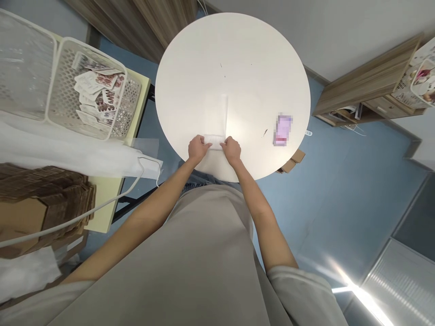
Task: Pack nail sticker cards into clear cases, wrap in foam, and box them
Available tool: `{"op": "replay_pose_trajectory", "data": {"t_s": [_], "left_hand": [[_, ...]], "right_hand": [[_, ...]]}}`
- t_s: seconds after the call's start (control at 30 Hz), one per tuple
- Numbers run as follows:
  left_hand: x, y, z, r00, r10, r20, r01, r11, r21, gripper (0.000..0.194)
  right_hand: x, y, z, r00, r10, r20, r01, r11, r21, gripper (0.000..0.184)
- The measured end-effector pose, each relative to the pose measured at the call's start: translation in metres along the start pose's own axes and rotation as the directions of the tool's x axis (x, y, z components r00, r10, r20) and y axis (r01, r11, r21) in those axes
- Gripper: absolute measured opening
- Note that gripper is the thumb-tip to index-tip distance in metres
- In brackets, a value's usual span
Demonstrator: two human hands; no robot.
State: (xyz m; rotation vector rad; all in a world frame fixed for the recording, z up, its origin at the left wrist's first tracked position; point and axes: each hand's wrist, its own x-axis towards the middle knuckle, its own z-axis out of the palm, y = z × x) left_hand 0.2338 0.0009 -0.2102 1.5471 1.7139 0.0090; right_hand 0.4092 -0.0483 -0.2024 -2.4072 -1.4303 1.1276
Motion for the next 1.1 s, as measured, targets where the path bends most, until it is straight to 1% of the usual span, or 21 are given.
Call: {"op": "replay_pose_trajectory", "data": {"t_s": [0.03,0.07,0.1,0.13,0.17,0.2,0.23,0.27,0.3,0.4,0.43,0.5,0.6,0.67,0.73,0.83,0.9,0.97,1.03,1.1], "left_hand": [[0.0,0.001,0.0,0.999,0.039,-0.038,-0.038,0.999,0.021,0.045],[0.001,0.002,0.001,0.993,0.101,-0.064,-0.098,0.994,0.045,0.054],[0.003,0.003,0.001,0.981,0.184,-0.067,-0.179,0.982,0.066,0.058],[0.005,0.004,0.002,0.96,0.277,-0.046,-0.273,0.959,0.081,0.059],[0.008,0.004,0.002,0.93,0.368,-0.002,-0.367,0.927,0.083,0.057],[0.01,0.003,0.003,0.894,0.445,0.052,-0.448,0.891,0.071,0.054],[0.012,0.003,0.004,0.861,0.498,0.102,-0.504,0.862,0.052,0.054],[0.014,0.001,0.006,0.838,0.526,0.143,-0.535,0.844,0.034,0.055],[0.014,0.0,0.007,0.827,0.535,0.173,-0.547,0.837,0.022,0.056],[0.003,-0.011,0.01,0.816,0.537,0.215,-0.554,0.832,0.028,0.058],[-0.003,-0.016,0.01,0.805,0.55,0.224,-0.571,0.82,0.037,0.058],[-0.02,-0.029,0.011,0.766,0.598,0.237,-0.622,0.782,0.04,0.058],[-0.046,-0.05,0.011,0.725,0.638,0.259,-0.669,0.742,0.042,0.062],[-0.058,-0.06,0.01,0.712,0.634,0.3,-0.676,0.735,0.049,0.068],[-0.062,-0.064,0.008,0.713,0.621,0.324,-0.668,0.743,0.047,0.07],[-0.054,-0.059,0.001,0.747,0.587,0.313,-0.619,0.785,0.006,0.062],[-0.042,-0.051,-0.005,0.785,0.541,0.302,-0.559,0.828,-0.029,0.055],[-0.027,-0.043,-0.01,0.831,0.476,0.289,-0.488,0.872,-0.033,0.048],[-0.014,-0.035,-0.013,0.879,0.393,0.271,-0.411,0.912,0.009,0.048],[-0.001,-0.027,-0.014,0.926,0.293,0.237,-0.322,0.943,0.09,0.052]], "right_hand": [[0.002,-0.004,-0.002,1.0,-0.017,-0.023,0.017,0.999,-0.035,0.026],[0.003,-0.008,-0.003,0.997,-0.058,-0.049,0.054,0.996,-0.075,0.031],[0.004,-0.011,-0.003,0.991,-0.117,-0.07,0.109,0.987,-0.114,0.035],[0.005,-0.014,-0.003,0.979,-0.188,-0.075,0.175,0.973,-0.148,0.037],[0.005,-0.015,-0.003,0.964,-0.257,-0.061,0.244,0.955,-0.171,0.037],[0.004,-0.016,-0.002,0.948,-0.317,-0.031,0.306,0.934,-0.182,0.038],[0.003,-0.016,-0.001,0.932,-0.363,0.005,0.358,0.916,-0.182,0.04],[0.001,-0.014,0.001,0.917,-0.396,0.039,0.397,0.901,-0.177,0.043],[-0.003,-0.012,0.003,0.905,-0.42,0.068,0.425,0.889,-0.172,0.047],[-0.018,0.003,0.009,0.875,-0.471,0.111,0.483,0.857,-0.178,0.055],[-0.024,0.01,0.012,0.863,-0.489,0.125,0.504,0.843,-0.186,0.057],[-0.038,0.022,0.017,0.834,-0.525,0.168,0.55,0.811,-0.197,0.062],[-0.059,0.037,0.026,0.811,-0.547,0.208,0.583,0.786,-0.204,0.06],[-0.07,0.043,0.03,0.796,-0.56,0.228,0.601,0.776,-0.193,0.059],[-0.074,0.045,0.03,0.788,-0.57,0.234,0.611,0.772,-0.177,0.059],[-0.07,0.042,0.024,0.801,-0.558,0.218,0.593,0.791,-0.15,0.057],[-0.061,0.037,0.018,0.831,-0.517,0.204,0.547,0.827,-0.131,0.053],[-0.049,0.03,0.012,0.871,-0.454,0.187,0.479,0.869,-0.121,0.052],[-0.037,0.021,0.007,0.904,-0.4,0.15,0.419,0.899,-0.126,0.053],[-0.025,0.012,0.003,0.932,-0.349,0.094,0.36,0.922,-0.143,0.056]]}}
